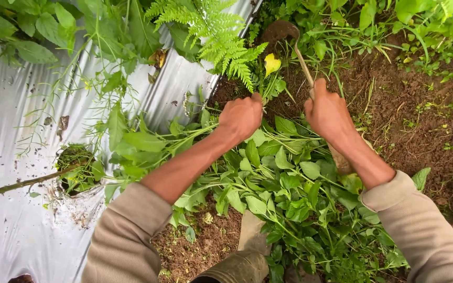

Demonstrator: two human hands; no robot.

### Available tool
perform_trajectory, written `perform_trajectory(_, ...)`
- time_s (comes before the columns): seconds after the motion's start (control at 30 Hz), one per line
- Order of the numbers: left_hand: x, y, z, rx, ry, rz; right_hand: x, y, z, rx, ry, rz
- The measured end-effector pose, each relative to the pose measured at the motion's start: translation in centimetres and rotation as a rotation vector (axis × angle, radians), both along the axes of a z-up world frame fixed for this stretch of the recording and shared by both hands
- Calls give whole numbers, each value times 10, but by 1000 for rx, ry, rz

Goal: Clearing weeds from a garden bed using a hand sickle and manual pulling.

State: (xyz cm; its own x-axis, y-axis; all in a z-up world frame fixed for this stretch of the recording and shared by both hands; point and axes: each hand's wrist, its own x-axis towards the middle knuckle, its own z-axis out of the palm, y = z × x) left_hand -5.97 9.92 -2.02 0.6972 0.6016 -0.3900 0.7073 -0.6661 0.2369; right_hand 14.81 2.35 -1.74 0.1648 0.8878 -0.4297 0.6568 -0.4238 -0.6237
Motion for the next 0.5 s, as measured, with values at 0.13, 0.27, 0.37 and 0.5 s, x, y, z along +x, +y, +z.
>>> perform_trajectory(0.13, -1, 6, -4, -74, 49, 1, -3, 6, 8, 16, 21, -14)
perform_trajectory(0.27, -15, 6, -12, -90, 84, 7, -1, 6, 10, -69, 390, -236)
perform_trajectory(0.37, -13, 4, -20, -122, 87, 48, 11, 8, -11, -99, 623, -390)
perform_trajectory(0.5, 3, -2, -17, -201, 110, 73, 7, 7, 4, -41, 465, -328)
